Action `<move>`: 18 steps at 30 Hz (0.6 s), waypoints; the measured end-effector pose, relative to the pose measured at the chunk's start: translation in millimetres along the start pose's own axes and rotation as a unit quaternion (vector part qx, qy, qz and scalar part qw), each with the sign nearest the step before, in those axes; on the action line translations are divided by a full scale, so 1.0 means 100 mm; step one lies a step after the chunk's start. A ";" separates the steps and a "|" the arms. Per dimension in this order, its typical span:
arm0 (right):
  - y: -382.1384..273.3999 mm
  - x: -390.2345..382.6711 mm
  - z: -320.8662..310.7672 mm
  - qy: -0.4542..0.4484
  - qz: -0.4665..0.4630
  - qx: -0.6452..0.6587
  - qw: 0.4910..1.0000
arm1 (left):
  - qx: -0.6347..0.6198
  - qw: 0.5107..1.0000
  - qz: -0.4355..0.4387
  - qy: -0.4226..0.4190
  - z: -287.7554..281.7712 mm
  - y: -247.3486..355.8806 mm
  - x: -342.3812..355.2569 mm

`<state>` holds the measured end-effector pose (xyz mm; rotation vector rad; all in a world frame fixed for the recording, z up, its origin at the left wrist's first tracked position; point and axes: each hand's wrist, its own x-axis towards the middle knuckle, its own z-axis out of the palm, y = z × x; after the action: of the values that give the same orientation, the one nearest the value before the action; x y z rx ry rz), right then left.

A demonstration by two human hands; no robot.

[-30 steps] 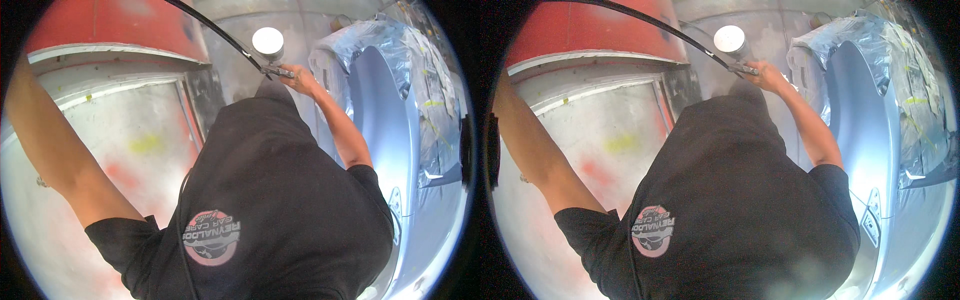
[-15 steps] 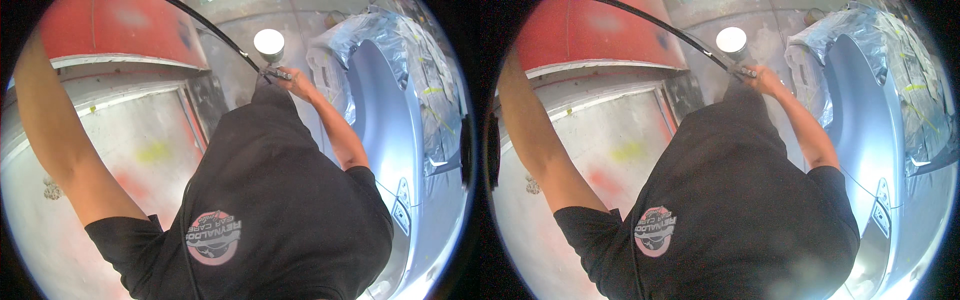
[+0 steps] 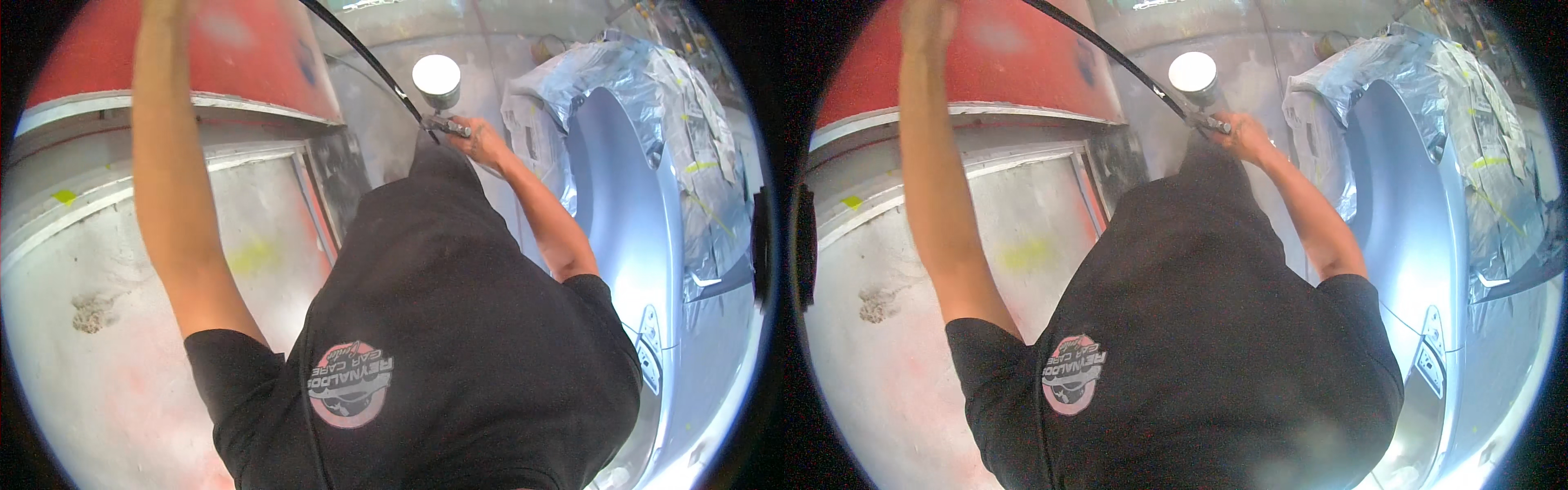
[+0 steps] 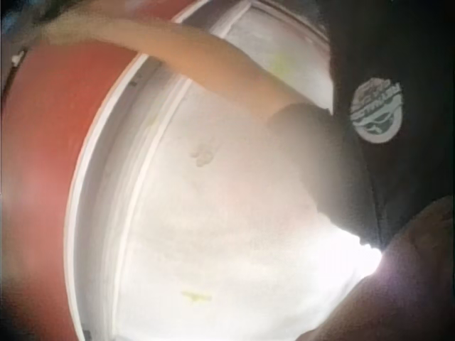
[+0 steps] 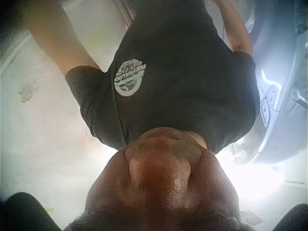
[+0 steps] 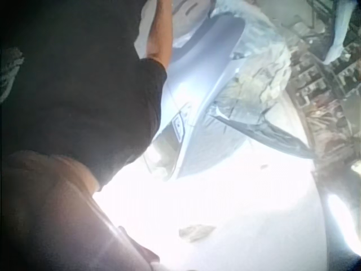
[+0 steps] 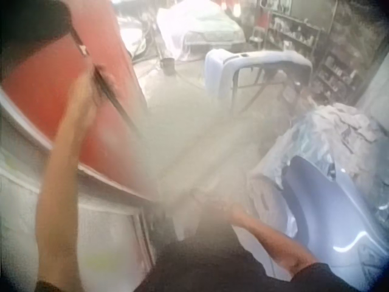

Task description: The person paints a long thin trim piece using a spray gun. They hold the piece by hand and move the spray gun along its length, turning the piece over to coat both sides.

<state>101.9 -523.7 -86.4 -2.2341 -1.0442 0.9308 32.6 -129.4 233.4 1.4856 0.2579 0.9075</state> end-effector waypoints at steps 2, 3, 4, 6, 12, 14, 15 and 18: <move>-0.05 -0.02 -0.01 0.030 -0.010 -0.007 0.999 | 0.056 0.996 -0.018 -0.060 -0.14 -0.28 -0.14; -0.06 -0.02 0.00 0.041 -0.014 -0.008 0.999 | 0.051 0.993 -0.049 -0.092 -0.13 -0.34 -0.26; -0.07 0.01 -0.02 0.036 -0.014 -0.007 0.999 | 0.045 0.988 -0.080 -0.125 -0.09 -0.40 -0.38; -0.10 -0.01 -0.02 0.034 -0.002 -0.009 0.999 | 0.022 0.970 -0.139 -0.198 0.01 -0.60 -0.68; -0.20 0.00 -0.07 0.034 0.001 0.043 0.999 | 0.087 0.968 -0.187 -0.144 0.24 -1.84 -1.65; -0.20 0.00 -0.02 0.055 -0.017 0.047 0.997 | 0.034 0.968 -0.213 -0.127 0.30 -2.03 -1.89; -0.19 -0.01 0.00 0.064 -0.025 0.048 0.996 | 0.007 0.967 -0.228 -0.117 0.33 -2.10 -1.99; -0.20 -0.02 0.00 0.053 -0.022 0.022 0.998 | 0.011 0.958 -0.256 -0.126 0.38 -2.30 -2.22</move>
<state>91.6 -513.5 -72.1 -2.1888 -1.0114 0.8002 -5.2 -265.3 -56.3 1.4411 0.4410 0.2971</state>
